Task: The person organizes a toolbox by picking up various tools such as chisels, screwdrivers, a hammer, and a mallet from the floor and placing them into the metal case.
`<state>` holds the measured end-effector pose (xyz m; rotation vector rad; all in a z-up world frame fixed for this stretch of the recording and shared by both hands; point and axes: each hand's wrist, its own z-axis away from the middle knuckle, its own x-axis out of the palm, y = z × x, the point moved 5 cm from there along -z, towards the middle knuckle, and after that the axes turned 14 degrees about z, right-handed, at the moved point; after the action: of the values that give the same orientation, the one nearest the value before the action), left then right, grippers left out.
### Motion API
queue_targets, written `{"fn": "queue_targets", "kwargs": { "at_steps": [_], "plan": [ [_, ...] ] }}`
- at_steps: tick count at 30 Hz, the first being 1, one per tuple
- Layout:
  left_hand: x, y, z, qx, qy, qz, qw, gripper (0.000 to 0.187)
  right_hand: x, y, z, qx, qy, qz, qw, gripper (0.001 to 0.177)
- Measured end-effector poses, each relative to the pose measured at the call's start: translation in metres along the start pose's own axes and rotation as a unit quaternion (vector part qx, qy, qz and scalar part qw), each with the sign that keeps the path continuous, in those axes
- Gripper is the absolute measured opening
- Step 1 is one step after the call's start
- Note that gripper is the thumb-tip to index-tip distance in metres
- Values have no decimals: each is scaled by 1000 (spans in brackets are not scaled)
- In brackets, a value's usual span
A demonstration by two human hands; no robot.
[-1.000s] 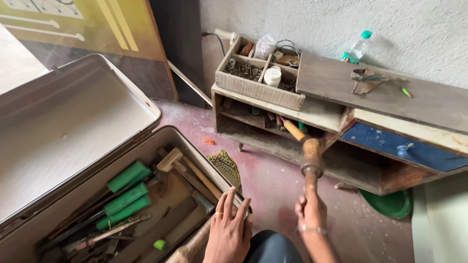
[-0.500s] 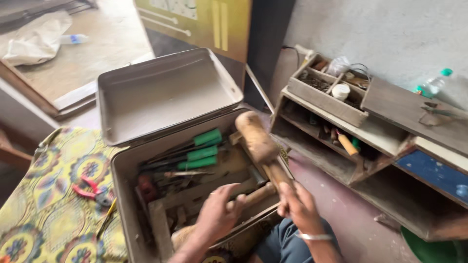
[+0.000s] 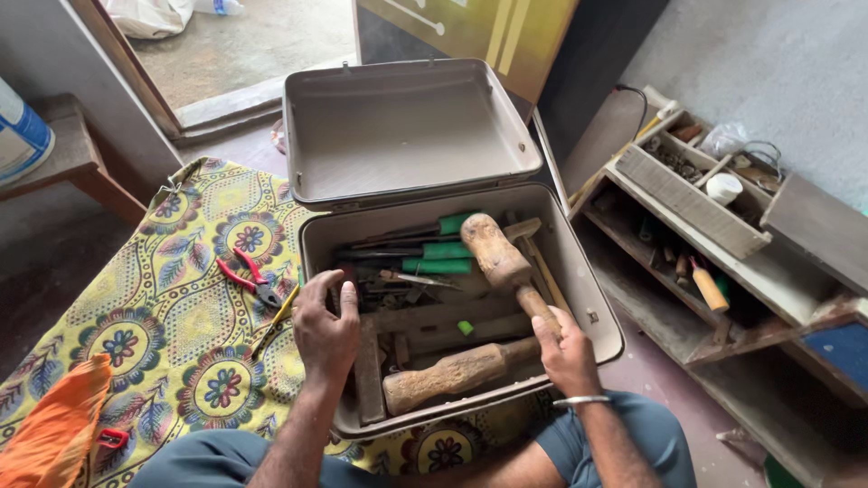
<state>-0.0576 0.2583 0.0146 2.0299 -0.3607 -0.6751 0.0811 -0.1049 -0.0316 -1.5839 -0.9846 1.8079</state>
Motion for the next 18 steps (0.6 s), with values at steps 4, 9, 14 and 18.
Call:
{"fn": "queue_targets", "kwargs": {
  "at_steps": [4, 9, 14, 18],
  "plan": [
    [0, -2, -8, 11, -8, -15, 1000, 42, -15, 13, -9, 3, -73, -34, 997, 47],
    [41, 20, 15, 55, -158, 119, 979, 71, -35, 5, -18, -7, -232, -72, 970, 51],
    [66, -19, 43, -346, -372, 157, 847, 69, -17, 1, -22, -33, -338, -90, 936, 47],
    [64, -21, 62, -298, -491, 105, 812, 74, -14, 12, -37, -40, -324, -35, 944, 39]
  ]
}}
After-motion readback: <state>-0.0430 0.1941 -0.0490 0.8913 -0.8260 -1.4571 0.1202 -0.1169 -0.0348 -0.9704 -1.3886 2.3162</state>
